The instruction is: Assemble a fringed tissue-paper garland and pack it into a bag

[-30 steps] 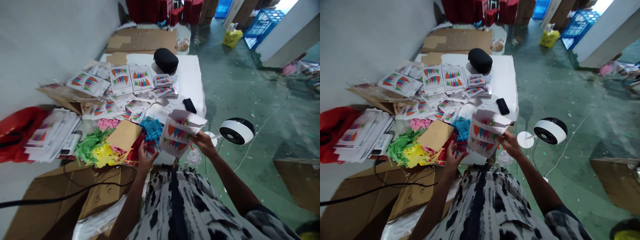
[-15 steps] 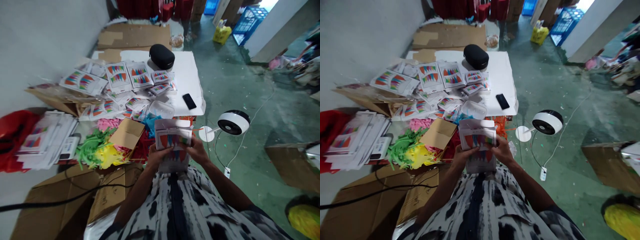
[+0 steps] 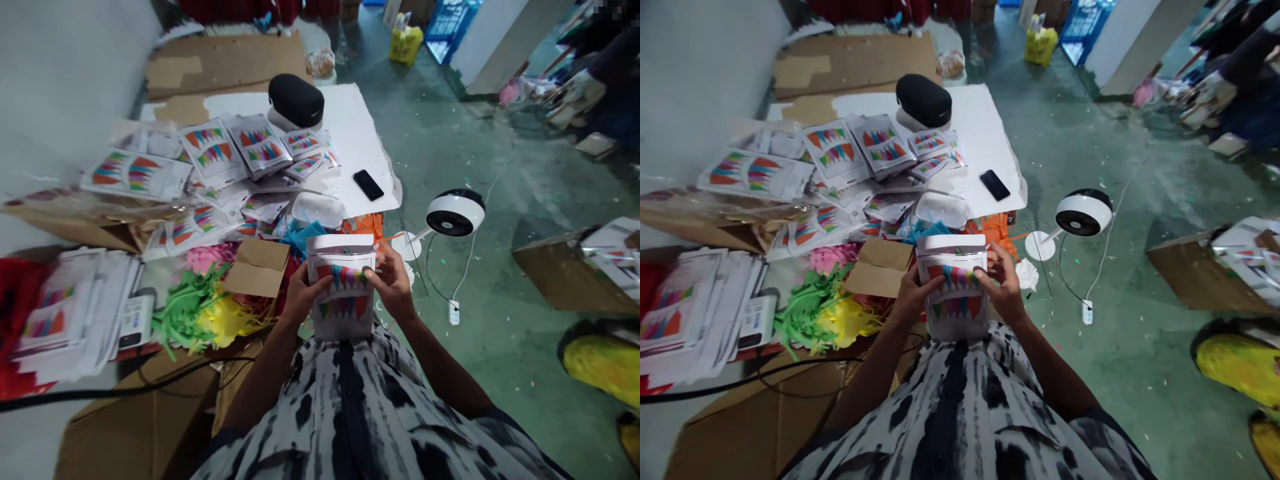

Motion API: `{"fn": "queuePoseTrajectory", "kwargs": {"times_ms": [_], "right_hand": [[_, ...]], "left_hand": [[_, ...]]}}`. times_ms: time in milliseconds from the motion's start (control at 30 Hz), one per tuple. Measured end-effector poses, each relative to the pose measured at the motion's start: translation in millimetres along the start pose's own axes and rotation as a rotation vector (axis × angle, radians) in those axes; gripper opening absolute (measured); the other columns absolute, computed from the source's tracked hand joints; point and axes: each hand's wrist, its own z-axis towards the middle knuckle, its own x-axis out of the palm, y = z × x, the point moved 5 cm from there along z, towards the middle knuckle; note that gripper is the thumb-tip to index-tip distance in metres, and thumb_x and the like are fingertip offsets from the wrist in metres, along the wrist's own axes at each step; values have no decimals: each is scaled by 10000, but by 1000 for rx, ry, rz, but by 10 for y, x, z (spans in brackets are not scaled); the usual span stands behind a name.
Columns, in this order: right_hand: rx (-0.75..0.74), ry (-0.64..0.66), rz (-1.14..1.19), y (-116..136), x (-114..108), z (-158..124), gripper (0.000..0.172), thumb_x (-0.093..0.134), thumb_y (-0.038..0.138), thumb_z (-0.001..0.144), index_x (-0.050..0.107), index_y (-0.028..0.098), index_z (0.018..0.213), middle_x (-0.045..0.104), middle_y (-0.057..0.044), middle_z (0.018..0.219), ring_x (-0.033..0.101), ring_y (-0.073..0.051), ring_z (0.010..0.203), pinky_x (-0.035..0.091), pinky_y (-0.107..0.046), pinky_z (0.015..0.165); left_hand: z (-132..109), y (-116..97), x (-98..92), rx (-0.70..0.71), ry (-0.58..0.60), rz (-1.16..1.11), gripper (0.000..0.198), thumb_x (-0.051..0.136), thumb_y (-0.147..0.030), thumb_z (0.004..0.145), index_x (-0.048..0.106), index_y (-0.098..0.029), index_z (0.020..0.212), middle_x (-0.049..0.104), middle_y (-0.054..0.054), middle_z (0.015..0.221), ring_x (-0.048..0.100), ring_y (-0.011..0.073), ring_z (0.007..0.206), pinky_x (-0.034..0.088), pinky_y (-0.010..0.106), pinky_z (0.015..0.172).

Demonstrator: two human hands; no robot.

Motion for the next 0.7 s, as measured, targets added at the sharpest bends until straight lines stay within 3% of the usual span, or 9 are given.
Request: {"fn": "queuePoseTrajectory", "kwargs": {"times_ms": [100, 200, 333, 500, 700], "right_hand": [[-30, -125, 1, -36, -7, -46, 629, 720, 426, 911, 506, 323, 1493, 642, -79, 1335, 688, -212, 1087, 590, -354, 936], [-67, -227, 11, -37, -8, -69, 616, 728, 405, 901, 503, 330, 1470, 663, -66, 1254, 685, -205, 1049, 584, -346, 910], [-77, -259, -23, -62, 34, -87, 516, 724, 410, 898, 570, 298, 1378, 686, -73, 1205, 687, -218, 1055, 578, -346, 899], [-27, -235, -84, -77, 116, -82, 502, 696, 444, 917, 619, 268, 1381, 672, -99, 1263, 668, -238, 1063, 581, -397, 909], [-91, -105, -18, 321, 186, 83, 451, 767, 417, 881, 662, 322, 1309, 640, -30, 999, 610, -187, 888, 557, -336, 810]], "left_hand": [[-13, -10, 68, 56, 42, 5, 606, 920, -431, 710, 650, -196, 1199, 762, 54, 1077, 727, 206, 927, 582, 284, 801], [-19, -38, 88, 153, 0, -71, 740, 922, -460, 714, 551, -230, 1312, 702, 93, 1262, 711, 226, 1090, 577, 288, 897], [-50, 14, 23, 224, -79, -118, 619, 769, -556, 872, 497, -260, 1343, 629, 118, 1388, 676, 216, 1202, 555, 286, 957], [-55, -40, -85, 251, -102, -114, 562, 779, -502, 882, 518, -268, 1321, 706, 105, 1284, 721, 203, 1098, 561, 269, 894], [33, -462, -249, 275, -139, -112, 520, 852, -452, 816, 597, -259, 1226, 776, 60, 1077, 747, 172, 880, 555, 227, 755]]}}
